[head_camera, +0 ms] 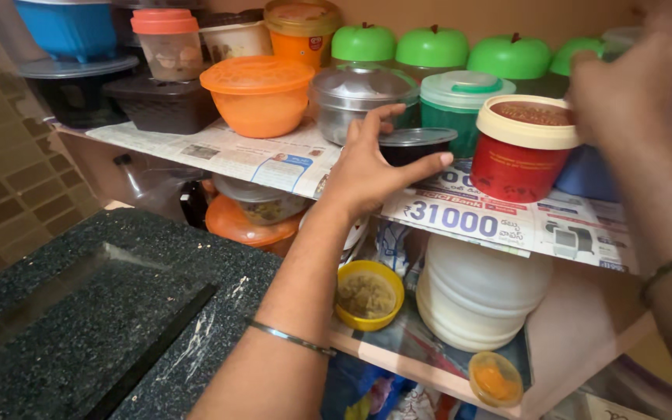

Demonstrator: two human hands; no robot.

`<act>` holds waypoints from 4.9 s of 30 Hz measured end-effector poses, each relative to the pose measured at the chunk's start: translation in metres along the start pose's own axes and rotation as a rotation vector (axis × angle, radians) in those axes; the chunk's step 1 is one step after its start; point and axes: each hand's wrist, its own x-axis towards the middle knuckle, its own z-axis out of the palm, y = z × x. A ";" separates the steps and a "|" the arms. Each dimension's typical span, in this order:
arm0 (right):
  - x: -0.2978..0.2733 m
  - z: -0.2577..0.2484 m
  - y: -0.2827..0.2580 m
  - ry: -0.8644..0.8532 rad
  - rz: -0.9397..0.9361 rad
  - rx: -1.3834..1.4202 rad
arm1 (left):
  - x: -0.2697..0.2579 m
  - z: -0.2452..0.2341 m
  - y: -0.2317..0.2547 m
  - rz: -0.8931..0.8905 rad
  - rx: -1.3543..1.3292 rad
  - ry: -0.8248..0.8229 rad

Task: The person opens small plastic spice containers on the counter, closes and presses their lids shut, and places them one by one onto a kitchen shelf, arranging them among other stored containers.

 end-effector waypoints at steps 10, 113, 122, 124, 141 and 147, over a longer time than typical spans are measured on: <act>0.010 0.035 0.054 -0.054 0.337 0.325 | -0.006 0.000 -0.001 0.129 0.018 0.041; -0.029 0.042 -0.218 -0.818 0.012 0.685 | -0.001 -0.116 -0.031 -0.152 -0.424 0.103; -0.044 0.099 -0.315 -0.993 0.140 0.920 | -0.003 -0.213 -0.057 -0.100 -0.350 0.257; -0.045 0.116 -0.330 -0.936 0.056 0.878 | -0.001 -0.225 -0.064 -0.155 -0.371 0.302; 0.005 0.327 -0.383 -1.000 -0.003 0.748 | 0.000 -0.275 -0.121 -0.185 -0.069 0.661; -0.005 0.361 -0.412 -1.045 0.072 0.756 | -0.008 -0.291 -0.133 -0.210 -0.113 0.594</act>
